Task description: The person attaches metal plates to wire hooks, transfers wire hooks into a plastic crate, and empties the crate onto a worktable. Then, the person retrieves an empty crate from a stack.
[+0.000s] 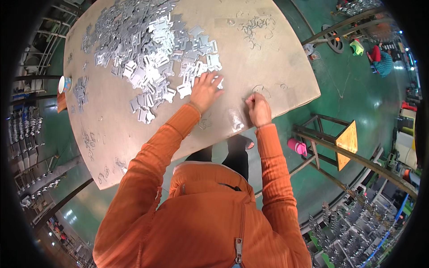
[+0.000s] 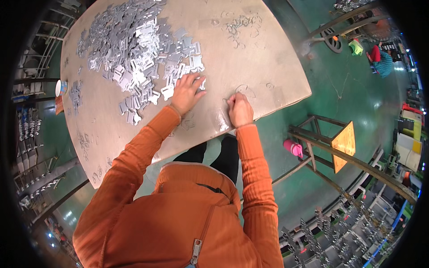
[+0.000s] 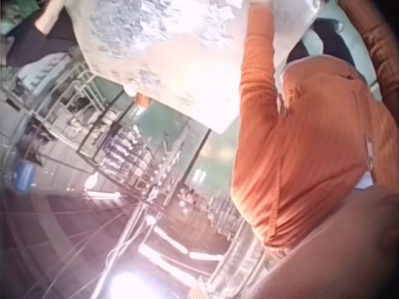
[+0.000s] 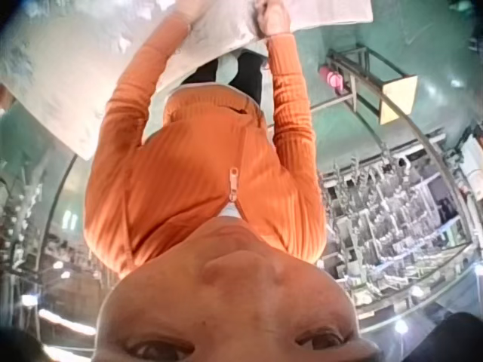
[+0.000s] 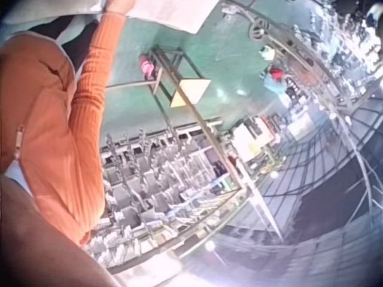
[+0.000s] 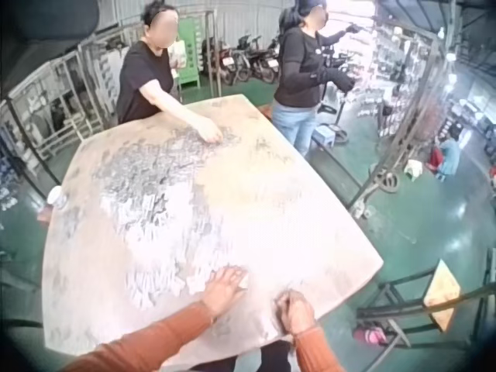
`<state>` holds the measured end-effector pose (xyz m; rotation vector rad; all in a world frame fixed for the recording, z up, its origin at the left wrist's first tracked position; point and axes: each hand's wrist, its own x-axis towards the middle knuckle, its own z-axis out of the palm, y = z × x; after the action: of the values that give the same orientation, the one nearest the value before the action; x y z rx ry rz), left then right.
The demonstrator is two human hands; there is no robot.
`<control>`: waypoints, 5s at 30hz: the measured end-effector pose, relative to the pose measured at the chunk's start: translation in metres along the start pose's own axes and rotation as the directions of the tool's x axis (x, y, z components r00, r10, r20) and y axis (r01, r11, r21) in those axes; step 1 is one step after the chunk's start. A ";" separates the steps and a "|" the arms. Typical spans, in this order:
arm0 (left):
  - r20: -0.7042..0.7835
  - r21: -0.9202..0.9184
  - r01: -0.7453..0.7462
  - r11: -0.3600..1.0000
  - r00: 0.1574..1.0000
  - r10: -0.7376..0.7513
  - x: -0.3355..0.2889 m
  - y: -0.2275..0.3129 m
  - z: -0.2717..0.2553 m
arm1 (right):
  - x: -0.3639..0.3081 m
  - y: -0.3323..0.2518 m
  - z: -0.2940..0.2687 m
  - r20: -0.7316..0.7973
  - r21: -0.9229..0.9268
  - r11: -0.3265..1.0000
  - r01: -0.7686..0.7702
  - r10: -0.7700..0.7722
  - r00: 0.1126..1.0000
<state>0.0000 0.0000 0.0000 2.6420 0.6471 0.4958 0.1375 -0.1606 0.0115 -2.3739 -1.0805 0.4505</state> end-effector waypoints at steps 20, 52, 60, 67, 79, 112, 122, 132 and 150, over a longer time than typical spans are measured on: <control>0.661 -0.677 0.736 0.001 0.609 -0.438 -0.038 0.035 -0.027 | 0.111 0.029 -0.031 -0.127 0.286 0.957 -0.054 0.094 0.987; 0.312 -0.838 0.166 0.520 0.927 0.207 0.074 0.242 -0.025 | -0.071 0.019 -0.211 -0.136 0.975 0.218 0.033 0.476 0.869; 0.198 -0.826 -0.157 0.541 0.818 0.540 0.090 0.363 0.039 | -0.132 0.100 -0.254 -0.427 0.902 0.281 0.327 0.690 0.585; 0.109 -0.930 -0.201 0.307 0.649 0.753 0.102 0.466 0.094 | -0.172 0.156 -0.276 -0.681 0.728 0.640 0.247 0.717 0.151; 0.052 -0.982 -0.162 0.101 0.283 0.958 0.123 0.599 0.219 | -0.200 0.274 -0.305 -0.600 0.737 0.674 0.046 0.684 -0.416; 0.015 -0.980 0.187 0.063 -0.247 0.969 0.101 0.727 0.404 | -0.248 0.432 -0.318 -0.554 0.827 0.262 -0.497 0.527 -0.645; -0.016 -0.984 0.177 0.020 -0.201 0.979 0.098 0.725 0.406 | -0.253 0.436 -0.311 -0.499 0.867 0.309 -0.392 0.546 -0.673; -0.154 -0.988 0.010 -0.154 -0.183 0.971 0.096 0.732 0.410 | -0.250 0.429 -0.321 -0.533 0.839 0.240 -0.489 0.545 -0.647; -0.253 -0.950 -0.129 -0.284 -0.215 0.943 0.094 0.740 0.415 | -0.256 0.427 -0.324 -0.500 0.864 0.296 -0.408 0.609 -0.616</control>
<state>0.5212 -0.6754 -0.0171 1.2674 -1.6355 -0.2504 0.3912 -0.6948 0.0651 -1.8265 1.3507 -0.9006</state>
